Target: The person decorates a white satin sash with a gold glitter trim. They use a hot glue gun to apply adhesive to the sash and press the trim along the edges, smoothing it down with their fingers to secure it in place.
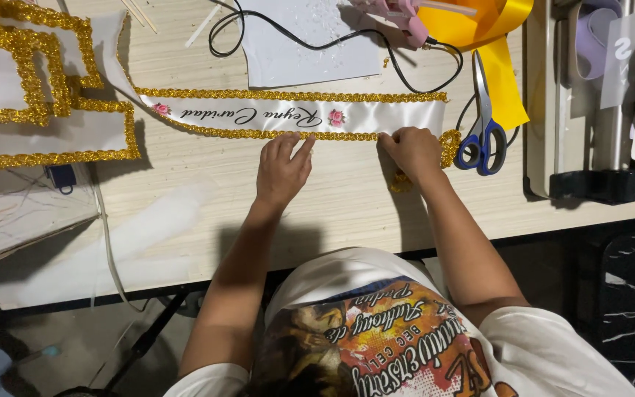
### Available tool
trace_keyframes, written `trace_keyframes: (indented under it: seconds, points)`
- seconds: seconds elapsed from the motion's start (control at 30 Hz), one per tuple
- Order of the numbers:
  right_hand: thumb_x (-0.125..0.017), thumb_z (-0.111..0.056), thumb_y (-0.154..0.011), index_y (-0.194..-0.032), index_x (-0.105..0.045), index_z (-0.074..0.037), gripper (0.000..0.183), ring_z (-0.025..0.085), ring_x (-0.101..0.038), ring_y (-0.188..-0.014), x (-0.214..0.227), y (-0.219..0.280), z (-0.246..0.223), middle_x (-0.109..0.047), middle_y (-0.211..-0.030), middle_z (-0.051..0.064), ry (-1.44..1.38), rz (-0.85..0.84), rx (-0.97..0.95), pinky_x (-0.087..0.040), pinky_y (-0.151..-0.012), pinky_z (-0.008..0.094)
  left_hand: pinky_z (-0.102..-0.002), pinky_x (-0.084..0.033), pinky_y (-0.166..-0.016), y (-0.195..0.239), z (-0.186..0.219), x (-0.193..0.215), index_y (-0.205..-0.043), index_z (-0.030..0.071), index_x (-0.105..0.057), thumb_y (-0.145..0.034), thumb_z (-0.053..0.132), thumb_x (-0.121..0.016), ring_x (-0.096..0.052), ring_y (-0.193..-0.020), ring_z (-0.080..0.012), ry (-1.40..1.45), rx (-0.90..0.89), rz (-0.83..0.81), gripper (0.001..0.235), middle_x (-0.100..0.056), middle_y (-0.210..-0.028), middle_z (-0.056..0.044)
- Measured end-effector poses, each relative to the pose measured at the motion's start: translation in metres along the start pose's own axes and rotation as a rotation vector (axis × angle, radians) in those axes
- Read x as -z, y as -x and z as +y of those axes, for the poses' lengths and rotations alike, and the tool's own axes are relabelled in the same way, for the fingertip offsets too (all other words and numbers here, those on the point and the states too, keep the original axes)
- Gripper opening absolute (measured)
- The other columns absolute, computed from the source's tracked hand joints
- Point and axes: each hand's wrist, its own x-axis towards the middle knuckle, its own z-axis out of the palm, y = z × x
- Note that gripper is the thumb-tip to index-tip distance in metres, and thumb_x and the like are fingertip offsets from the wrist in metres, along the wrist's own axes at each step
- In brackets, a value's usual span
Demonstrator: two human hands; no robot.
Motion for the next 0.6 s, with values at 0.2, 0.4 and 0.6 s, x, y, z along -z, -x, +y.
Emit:
trace_keyframes:
  seconds: [0.2,0.4,0.6]
  points:
    - [-0.057,-0.056,-0.101,-0.095,-0.082,-0.011,0.052,0.031,-0.074,-0.071,0.009,-0.004,0.022,-0.075,-0.077,0.015,0.073,0.018,-0.072,-0.058,-0.068,0.045,-0.044,-0.049,-0.105,0.001,-0.001,-0.002,-0.137,0.017,-0.068,-0.096,0.019,-0.075,-0.056,-0.123,-0.0276,-0.011,-0.006,0.019,0.041,-0.061,-0.129,-0.008]
    - [-0.062,-0.043,-0.107,-0.095,-0.078,-0.007,0.041,0.038,-0.07,-0.076,0.018,-0.003,0.065,-0.073,-0.084,0.021,0.151,0.356,0.031,-0.055,-0.069,0.049,-0.045,-0.048,-0.106,0.0,-0.002,-0.003,-0.139,0.018,-0.066,-0.097,0.021,-0.074,-0.056,-0.123,-0.0282,-0.043,-0.011,0.015,0.043,-0.06,-0.13,-0.008]
    - [-0.068,-0.006,-0.093,-0.12,-0.066,-0.001,0.028,0.036,-0.066,-0.101,-0.046,0.026,0.017,-0.07,-0.108,0.019,0.018,0.532,0.681,-0.055,-0.086,0.047,-0.045,-0.048,-0.106,0.003,-0.001,-0.004,-0.139,0.018,-0.066,-0.096,0.021,-0.074,-0.055,-0.123,-0.0282,-0.035,-0.006,0.01,0.043,-0.06,-0.129,-0.008]
